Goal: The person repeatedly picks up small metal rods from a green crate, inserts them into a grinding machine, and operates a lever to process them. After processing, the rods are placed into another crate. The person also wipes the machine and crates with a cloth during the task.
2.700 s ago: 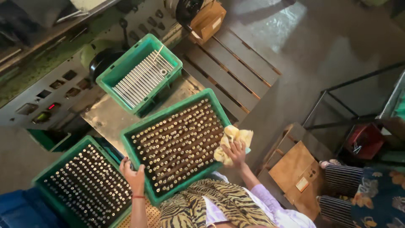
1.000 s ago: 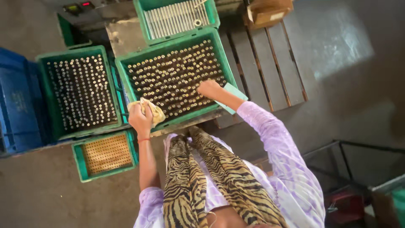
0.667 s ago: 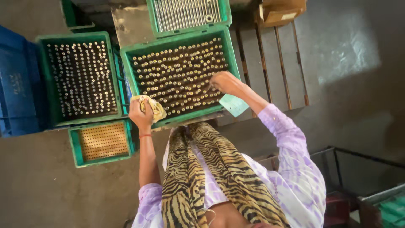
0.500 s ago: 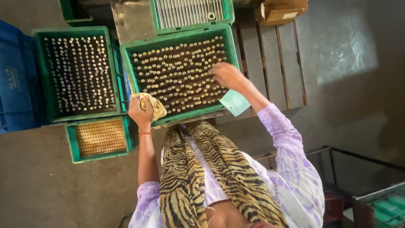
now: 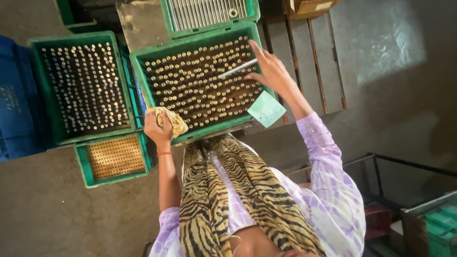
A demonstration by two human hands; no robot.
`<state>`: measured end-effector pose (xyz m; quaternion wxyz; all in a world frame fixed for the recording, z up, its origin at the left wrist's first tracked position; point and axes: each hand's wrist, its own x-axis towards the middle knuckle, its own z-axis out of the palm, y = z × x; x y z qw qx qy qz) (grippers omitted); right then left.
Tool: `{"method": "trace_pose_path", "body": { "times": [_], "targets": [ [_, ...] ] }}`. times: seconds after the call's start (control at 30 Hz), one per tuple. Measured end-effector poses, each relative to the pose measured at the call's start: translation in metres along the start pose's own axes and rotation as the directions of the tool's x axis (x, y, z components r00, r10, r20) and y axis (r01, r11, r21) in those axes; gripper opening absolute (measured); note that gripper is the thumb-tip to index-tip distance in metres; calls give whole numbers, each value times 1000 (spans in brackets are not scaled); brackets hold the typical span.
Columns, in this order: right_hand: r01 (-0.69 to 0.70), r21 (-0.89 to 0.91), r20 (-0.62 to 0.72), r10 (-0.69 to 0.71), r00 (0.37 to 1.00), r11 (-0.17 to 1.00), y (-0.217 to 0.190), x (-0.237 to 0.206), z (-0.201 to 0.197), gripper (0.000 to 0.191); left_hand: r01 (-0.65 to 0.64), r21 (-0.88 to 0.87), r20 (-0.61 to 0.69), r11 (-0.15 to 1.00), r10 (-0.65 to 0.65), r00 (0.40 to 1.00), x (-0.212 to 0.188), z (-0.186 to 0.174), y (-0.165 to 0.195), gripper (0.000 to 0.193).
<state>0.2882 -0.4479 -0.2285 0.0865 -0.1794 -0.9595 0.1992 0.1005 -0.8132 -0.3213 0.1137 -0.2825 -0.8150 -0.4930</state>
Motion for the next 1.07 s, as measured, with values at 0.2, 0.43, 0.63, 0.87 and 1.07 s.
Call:
{"method": "trace_pose_path", "body": {
  "times": [0.2,0.43,0.63,0.87,1.07],
  "targets": [
    [372,-165,423,-276,863,913,-19,-25,71,21,8,-20,-1,1000,-8,1000,-1,-3,8,10],
    [492,-342,566,-242,788,801,-10,-18,108,12,-23,9,-6,1000,23,1000,3,-1,5,13],
    [398,-180,511,-260,819,900,-15,-5,64,13,-6,5,-14,1000,6,1000,8,0,5,13],
    [317,-108,80,-310,947,942,-9,15,-42,24,-4,59,-9,998,5,1000,1,0,3,13],
    [372,-301,536,-167,828,878,-24,11,92,34,-34,46,-11,998,35,999,3,-1,4,12]
  ]
}}
